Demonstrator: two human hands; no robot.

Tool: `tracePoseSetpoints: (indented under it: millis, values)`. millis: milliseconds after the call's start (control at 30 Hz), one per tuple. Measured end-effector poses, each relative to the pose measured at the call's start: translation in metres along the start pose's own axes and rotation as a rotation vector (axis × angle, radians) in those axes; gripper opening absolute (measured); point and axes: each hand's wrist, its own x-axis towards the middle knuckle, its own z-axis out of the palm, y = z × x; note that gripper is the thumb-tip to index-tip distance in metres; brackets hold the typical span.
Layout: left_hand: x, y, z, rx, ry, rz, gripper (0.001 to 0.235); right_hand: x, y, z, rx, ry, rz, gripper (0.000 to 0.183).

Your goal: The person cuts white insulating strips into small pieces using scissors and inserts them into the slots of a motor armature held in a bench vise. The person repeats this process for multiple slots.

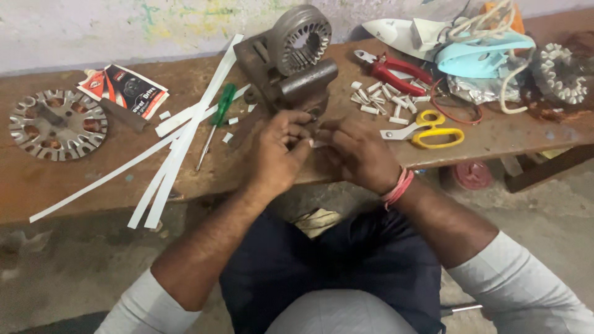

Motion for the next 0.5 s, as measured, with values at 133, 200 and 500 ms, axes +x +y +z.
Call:
tracePoseSetpoints:
  millis: [133, 200, 500]
  values:
    - [0.003, -0.002, -0.003, 0.099, 0.016, -0.022, 0.026, 0.003, 0.002, 0.010, 0.049, 0.025, -0.029, 0.042]
    - [0.002, -0.003, -0.004, 0.183, 0.027, -0.031, 0.024, 0.000, 0.002, 0.016, 0.112, 0.034, -0.003, 0.042]
    - [0.011, -0.006, -0.005, 0.251, 0.084, 0.062, 0.018, 0.004, 0.012, 0.032, 0.113, 0.118, 0.053, 0.030]
